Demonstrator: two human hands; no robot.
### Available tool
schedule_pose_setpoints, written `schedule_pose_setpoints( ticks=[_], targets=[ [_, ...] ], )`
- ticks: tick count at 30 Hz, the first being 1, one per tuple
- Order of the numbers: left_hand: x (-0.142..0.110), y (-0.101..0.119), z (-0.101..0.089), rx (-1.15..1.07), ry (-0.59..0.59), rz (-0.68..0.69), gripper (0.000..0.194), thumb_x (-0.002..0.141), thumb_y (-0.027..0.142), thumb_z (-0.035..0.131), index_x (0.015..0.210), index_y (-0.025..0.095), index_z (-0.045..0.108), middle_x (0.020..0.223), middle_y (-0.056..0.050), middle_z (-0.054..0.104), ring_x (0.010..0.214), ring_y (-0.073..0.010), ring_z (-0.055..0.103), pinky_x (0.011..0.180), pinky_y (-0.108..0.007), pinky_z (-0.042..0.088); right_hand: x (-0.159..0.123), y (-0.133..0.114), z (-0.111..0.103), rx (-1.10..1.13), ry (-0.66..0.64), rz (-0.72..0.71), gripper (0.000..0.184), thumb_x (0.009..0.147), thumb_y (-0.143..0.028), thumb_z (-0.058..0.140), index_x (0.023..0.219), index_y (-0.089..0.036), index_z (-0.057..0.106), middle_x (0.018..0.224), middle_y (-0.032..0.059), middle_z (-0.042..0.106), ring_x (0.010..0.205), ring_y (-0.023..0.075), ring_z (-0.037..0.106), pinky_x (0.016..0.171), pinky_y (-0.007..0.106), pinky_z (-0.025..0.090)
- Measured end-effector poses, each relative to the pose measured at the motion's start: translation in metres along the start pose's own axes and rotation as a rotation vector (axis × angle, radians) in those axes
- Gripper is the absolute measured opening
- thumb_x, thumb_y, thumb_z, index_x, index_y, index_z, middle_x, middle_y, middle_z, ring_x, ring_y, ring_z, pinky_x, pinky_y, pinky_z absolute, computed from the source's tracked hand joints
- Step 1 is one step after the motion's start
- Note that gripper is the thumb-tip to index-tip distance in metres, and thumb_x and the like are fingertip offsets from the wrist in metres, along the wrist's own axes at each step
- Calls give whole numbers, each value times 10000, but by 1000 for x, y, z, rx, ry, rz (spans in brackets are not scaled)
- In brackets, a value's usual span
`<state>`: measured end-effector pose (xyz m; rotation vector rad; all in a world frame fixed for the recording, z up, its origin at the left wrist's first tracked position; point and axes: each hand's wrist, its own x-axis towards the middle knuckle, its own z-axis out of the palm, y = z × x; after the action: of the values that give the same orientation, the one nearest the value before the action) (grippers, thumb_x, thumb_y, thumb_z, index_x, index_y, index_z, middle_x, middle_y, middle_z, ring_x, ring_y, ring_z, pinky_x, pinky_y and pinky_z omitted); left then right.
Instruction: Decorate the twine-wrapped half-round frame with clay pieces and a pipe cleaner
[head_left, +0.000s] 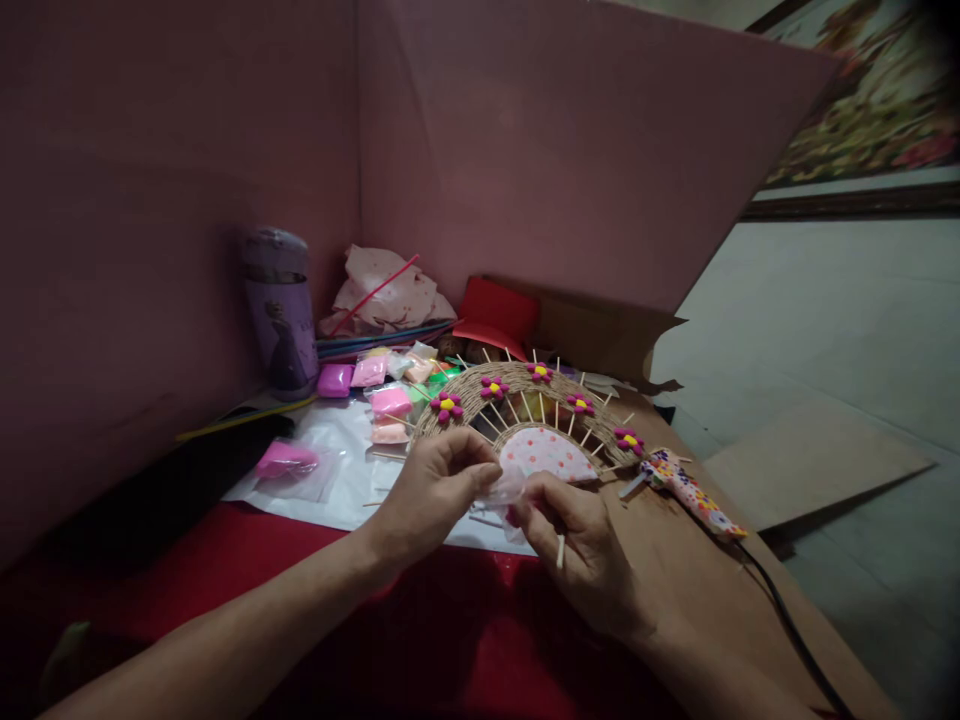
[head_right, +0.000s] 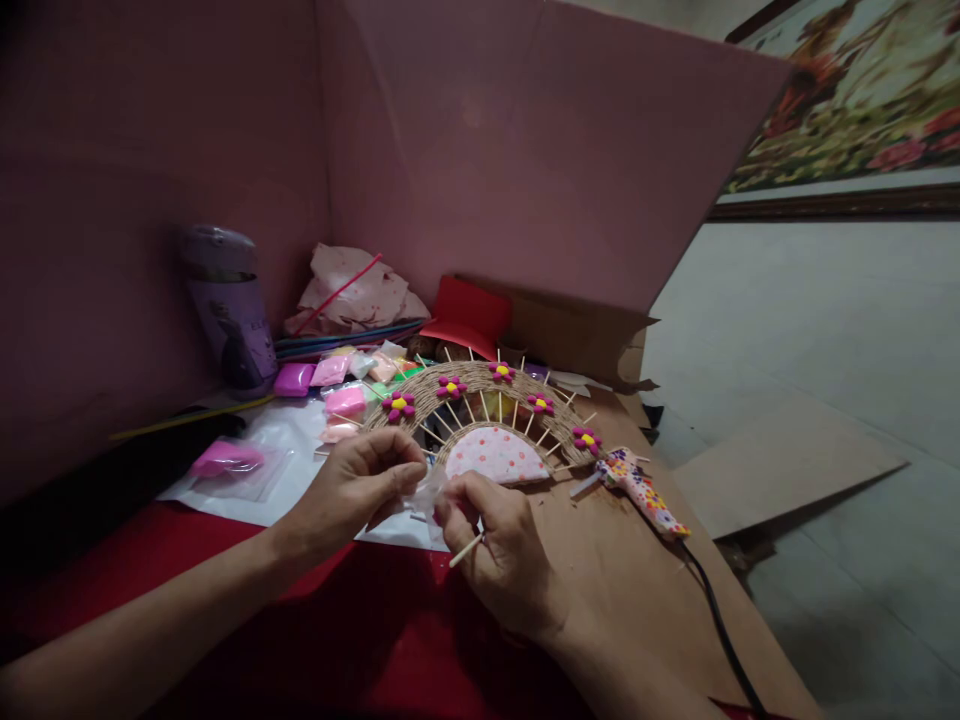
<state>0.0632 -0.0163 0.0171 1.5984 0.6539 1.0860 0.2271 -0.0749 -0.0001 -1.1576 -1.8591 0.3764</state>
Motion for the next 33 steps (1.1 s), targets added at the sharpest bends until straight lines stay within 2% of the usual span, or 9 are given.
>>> schedule_pose_setpoints(
  ticks=[4,8,12,20,23,27,30,33],
  targets=[
    [-1,6,-2,80,-41,140,189,802,302,602,690,149,609,689,-3,548,660,-104,503,616,-233,414,1,-1,-1,-30,51,-8,209,882,-220,465,683,-181,514,606,-23,504,547,103,458,535,220,356],
    [-3,7,0,193,-128,175,113,751,263,680,726,156,706,817,-53,621,791,-154,552,740,-292,437,1,1,0,-126,45,-65,199,853,-172,476,655,-188,493,599,-24,493,527,101,445,519,219,337],
    [-4,2,2,108,-138,130,134,791,260,640,787,171,740,832,-64,620,802,-163,552,746,-304,442,1,2,2,-174,18,-86,179,865,-154,459,696,-191,506,606,-21,508,519,105,456,513,219,338],
    [-2,-5,3,-152,-104,36,100,755,201,659,785,179,752,817,-54,602,802,-157,552,728,-279,432,1,-5,1,-120,-12,-98,158,889,-172,463,763,-189,557,628,-23,549,536,102,486,530,214,365],
    [-3,-5,4,-151,-99,62,111,776,201,635,795,176,741,823,-52,610,791,-153,556,723,-277,434,1,-6,0,-117,8,-94,147,895,-239,494,797,-187,589,670,-3,570,585,120,510,561,230,385],
    [-4,-3,6,-50,-78,90,114,796,203,613,797,161,719,787,-38,618,764,-139,555,709,-260,433,1,-4,-2,-87,69,-63,212,882,-338,531,748,-186,594,700,23,574,633,145,516,597,256,407],
    [-5,-2,8,-21,-80,44,99,782,215,628,775,139,691,763,-39,631,738,-138,563,692,-260,443,1,-3,-2,-30,48,-37,233,900,-298,508,707,-190,581,687,16,582,630,139,532,604,252,418],
    [-5,-2,8,-91,-42,-14,135,747,248,668,820,139,639,742,-26,626,698,-128,561,654,-254,447,0,-3,-1,24,63,-23,243,908,-252,496,689,-188,579,674,9,590,625,130,549,608,243,424]
  ],
)
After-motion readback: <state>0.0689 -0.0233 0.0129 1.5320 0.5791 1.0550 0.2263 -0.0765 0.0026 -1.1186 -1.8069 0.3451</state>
